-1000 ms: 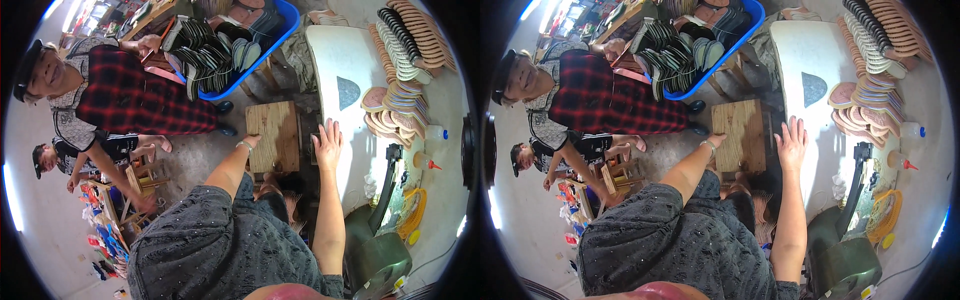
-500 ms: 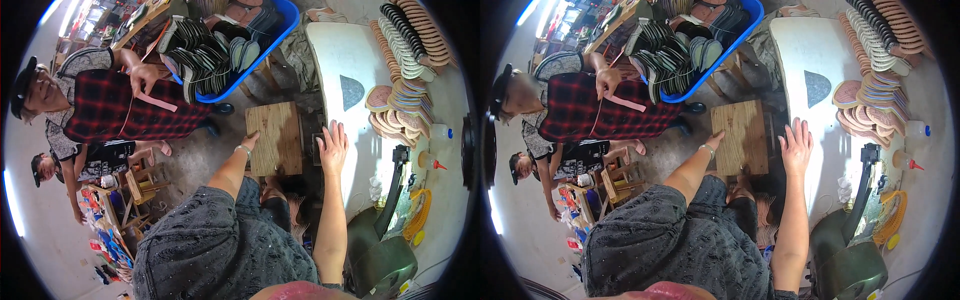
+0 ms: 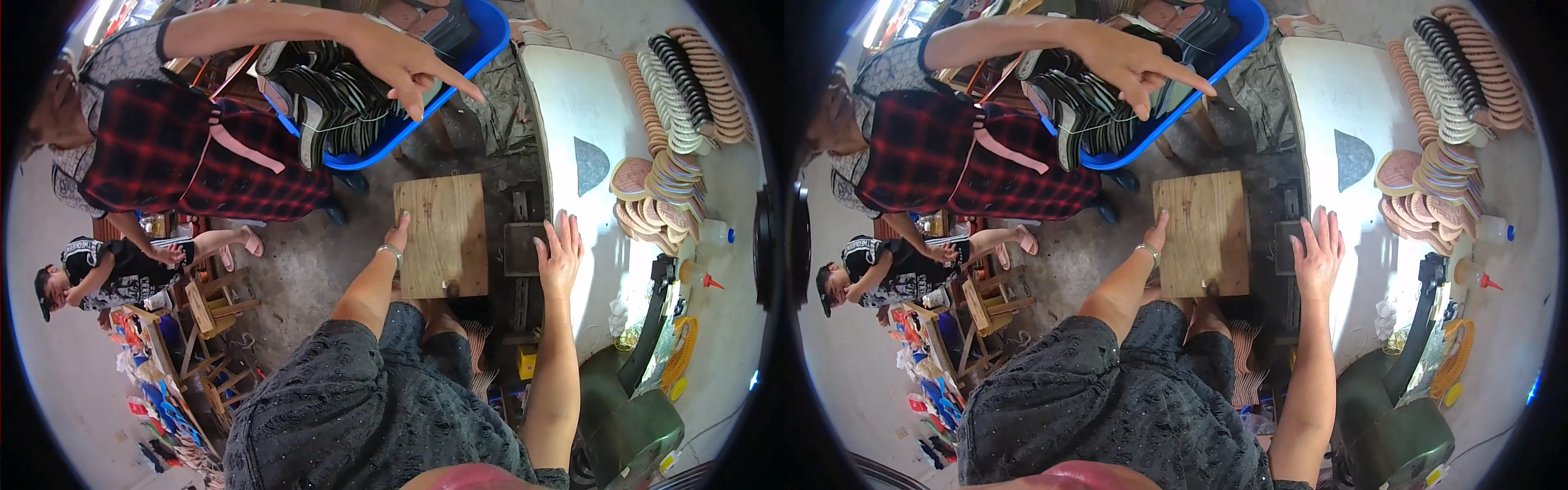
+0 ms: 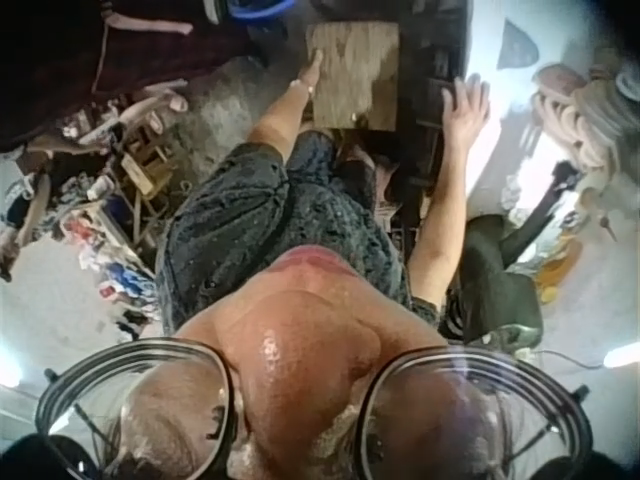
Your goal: The person sorts and assembles shoe soles by hand, taking them from a plastic bin and securing them with elastic bands.
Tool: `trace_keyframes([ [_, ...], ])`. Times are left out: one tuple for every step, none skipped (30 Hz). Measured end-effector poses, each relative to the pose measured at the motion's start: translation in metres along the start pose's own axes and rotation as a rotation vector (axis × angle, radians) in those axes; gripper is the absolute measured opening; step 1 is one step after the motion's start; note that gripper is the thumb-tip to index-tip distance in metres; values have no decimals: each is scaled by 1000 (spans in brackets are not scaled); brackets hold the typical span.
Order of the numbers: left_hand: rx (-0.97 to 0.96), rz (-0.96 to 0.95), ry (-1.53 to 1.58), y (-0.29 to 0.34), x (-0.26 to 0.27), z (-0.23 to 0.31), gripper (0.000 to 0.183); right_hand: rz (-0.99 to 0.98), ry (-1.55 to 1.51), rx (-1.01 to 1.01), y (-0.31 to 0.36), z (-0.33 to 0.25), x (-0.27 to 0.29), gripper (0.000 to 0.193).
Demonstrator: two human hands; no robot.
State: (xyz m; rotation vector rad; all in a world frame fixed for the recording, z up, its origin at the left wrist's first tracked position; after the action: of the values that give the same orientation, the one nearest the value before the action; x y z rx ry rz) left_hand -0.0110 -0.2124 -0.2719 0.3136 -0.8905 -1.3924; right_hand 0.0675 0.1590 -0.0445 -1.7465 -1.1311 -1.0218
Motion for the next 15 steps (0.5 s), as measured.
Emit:
trace_keyframes([
  [-19,9,-20,-6,13,-6,58,-4,4,-2,-1,0,0,36],
  [-37,20,-40,-17,28,-8,57,-3,3,5,-2,-1,0,36],
  [-53,28,-64,-26,47,-14,55,-5,13,6,-2,-1,-1,37],
  [-68,37,-88,-33,62,-19,53,-7,22,5,-1,-1,-2,38],
  [-85,43,-111,-43,82,-22,52,-7,24,8,-1,-2,-1,38],
  [-101,53,-133,-51,96,-27,50,-5,26,12,-2,-3,-2,38],
  [-120,54,-159,-57,117,-34,48,-2,34,7,-2,-2,-1,38],
  [-138,61,-181,-67,132,-35,47,0,36,11,-2,-3,-1,38],
  [-155,71,-203,-75,147,-38,45,-2,42,9,-2,-5,0,38],
  [-172,81,-224,-79,161,-43,43,-3,49,7,-2,-6,1,38],
  [-192,88,-250,-84,179,-47,42,0,50,7,-3,-6,2,38],
  [-210,103,-275,-86,195,-51,40,-7,47,6,-3,-8,2,38],
  [-228,119,-296,-86,206,-54,39,-14,46,9,-3,-10,4,38],
  [-247,148,-316,-87,224,-51,37,-8,33,27,-4,-12,3,38],
  [-270,181,-338,-85,241,-46,36,-5,10,43,-5,-12,3,39],
])
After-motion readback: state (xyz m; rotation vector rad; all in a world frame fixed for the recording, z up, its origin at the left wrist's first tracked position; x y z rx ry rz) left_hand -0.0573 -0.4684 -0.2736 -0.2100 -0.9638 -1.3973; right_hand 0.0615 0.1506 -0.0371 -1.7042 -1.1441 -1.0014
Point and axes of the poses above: each hand's wrist, its own y-axis away from the middle knuckle, its own x-axis out of the back of the hand, z = x × y, the point moved 3 cm from there along -y, towards the middle knuckle, and after that the axes turned 5 degrees about -x, right-handed, at the moved point
